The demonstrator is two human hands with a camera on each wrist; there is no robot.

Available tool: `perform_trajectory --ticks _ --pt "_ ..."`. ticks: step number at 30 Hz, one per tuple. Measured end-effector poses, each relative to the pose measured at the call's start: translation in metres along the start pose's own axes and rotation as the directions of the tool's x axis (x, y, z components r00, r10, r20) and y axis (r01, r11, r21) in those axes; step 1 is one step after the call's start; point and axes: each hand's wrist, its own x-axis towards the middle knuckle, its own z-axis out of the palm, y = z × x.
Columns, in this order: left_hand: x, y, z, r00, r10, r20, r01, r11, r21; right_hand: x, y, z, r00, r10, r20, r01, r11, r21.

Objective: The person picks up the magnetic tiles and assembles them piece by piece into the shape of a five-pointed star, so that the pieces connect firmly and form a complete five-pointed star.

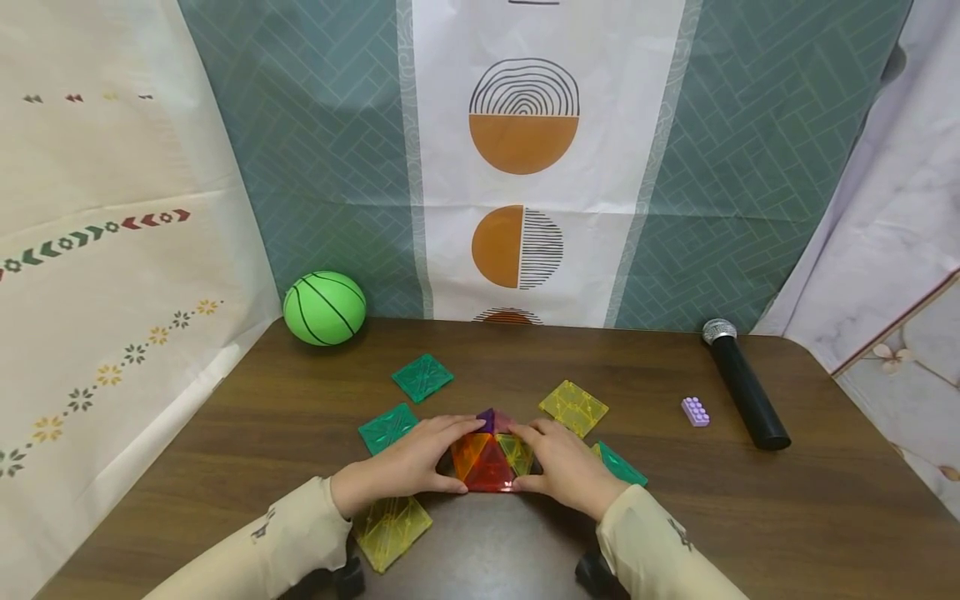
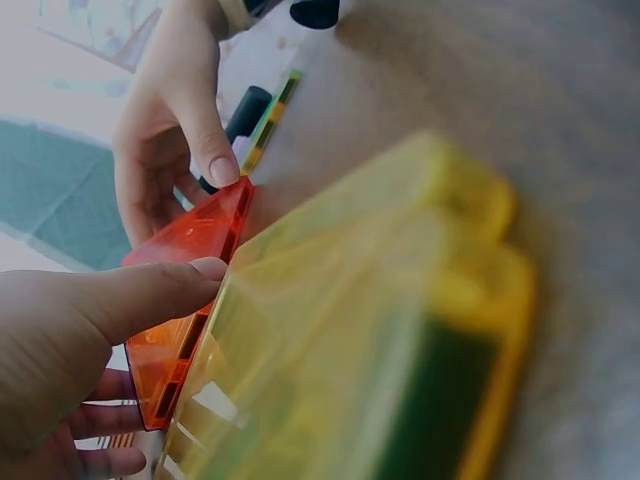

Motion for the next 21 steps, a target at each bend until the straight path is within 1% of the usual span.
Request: perform_trajectory --ticks 7,11,21 --pt "0.004 -0.003 -0.002 1.000 -0.006 0.003 0.006 1.000 -0.017 0.006 0.003 0.001 1.000 0.000 -0.007 0.000 1.000 -0.004" --pt "0.007 -0.006 -0.004 1.000 0.000 0.001 0.000 0.999 -0.034 0.009 0.003 0.001 1.000 0.016 -0.002 -0.016 1.000 -0.001" --pt "0.013 -0.012 -0.005 1.000 0.004 0.004 -0.004 0.999 -0.034 0.016 0.004 0.002 1.000 0.028 -0.002 -0.028 1.000 -0.009"
